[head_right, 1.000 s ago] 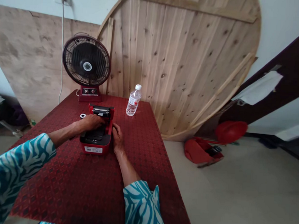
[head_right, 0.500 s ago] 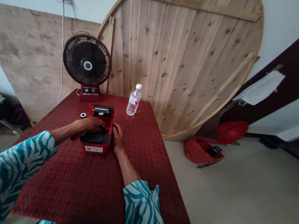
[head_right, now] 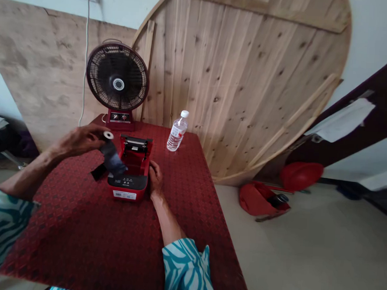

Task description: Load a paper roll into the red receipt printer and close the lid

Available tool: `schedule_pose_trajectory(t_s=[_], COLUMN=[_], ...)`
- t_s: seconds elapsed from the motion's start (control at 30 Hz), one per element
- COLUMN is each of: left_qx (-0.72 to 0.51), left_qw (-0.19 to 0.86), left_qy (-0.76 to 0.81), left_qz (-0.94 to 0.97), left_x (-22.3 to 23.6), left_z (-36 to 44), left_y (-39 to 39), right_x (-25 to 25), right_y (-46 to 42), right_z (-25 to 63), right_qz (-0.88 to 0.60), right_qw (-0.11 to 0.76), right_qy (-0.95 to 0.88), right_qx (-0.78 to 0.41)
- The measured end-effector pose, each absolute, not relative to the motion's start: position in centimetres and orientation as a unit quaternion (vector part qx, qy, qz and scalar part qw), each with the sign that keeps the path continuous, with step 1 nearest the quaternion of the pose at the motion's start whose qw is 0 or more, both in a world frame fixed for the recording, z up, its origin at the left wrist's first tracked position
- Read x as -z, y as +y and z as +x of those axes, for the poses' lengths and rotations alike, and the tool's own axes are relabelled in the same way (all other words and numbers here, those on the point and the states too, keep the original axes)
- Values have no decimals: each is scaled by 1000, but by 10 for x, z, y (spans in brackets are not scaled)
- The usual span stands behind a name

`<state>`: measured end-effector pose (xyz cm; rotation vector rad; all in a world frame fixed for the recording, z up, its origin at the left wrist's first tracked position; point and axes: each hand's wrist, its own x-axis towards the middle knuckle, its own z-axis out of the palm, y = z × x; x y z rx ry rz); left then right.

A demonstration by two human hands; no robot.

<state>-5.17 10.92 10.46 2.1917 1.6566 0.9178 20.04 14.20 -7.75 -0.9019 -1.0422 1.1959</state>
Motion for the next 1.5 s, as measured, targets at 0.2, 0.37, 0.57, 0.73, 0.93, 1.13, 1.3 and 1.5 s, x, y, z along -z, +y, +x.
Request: schedule_pose_trajectory(t_s=[0.2, 0.37, 0.57, 0.73, 0.93, 1.13, 1.3, 1.5], left_qx=[-387, -317, -289, -214, -146, -187, -336, -278], left_qw=[228, 248, 244, 189, 153, 171, 282, 293], left_qy=[642, 667, 665, 648, 658, 638, 565, 489], left_qz=[622, 627, 643, 706, 723, 727, 699, 773], left_x=[-64, -11, -8, -29, -28, -35, -63, -89], left_z=[-130, -131, -130, -116, -79, -77, -82, -38], left_y=[119, 124, 129, 148, 171, 163, 133, 104], right_x=[77, 74, 76, 75, 75, 74, 73, 82], right_y=[142, 141, 142, 143, 144, 141, 141, 147], right_z=[201, 200, 200, 201, 201, 200, 200, 200], right_qz=[-411, -412, -419, -423, -413, -408, -404, -393], right_qw=[614, 613, 614, 610, 612, 616, 615, 618], right_qy=[-454, -459, -452, -453, -456, -460, -462, -468], right_qx=[-498, -494, -493, -494, -497, -493, -495, -495])
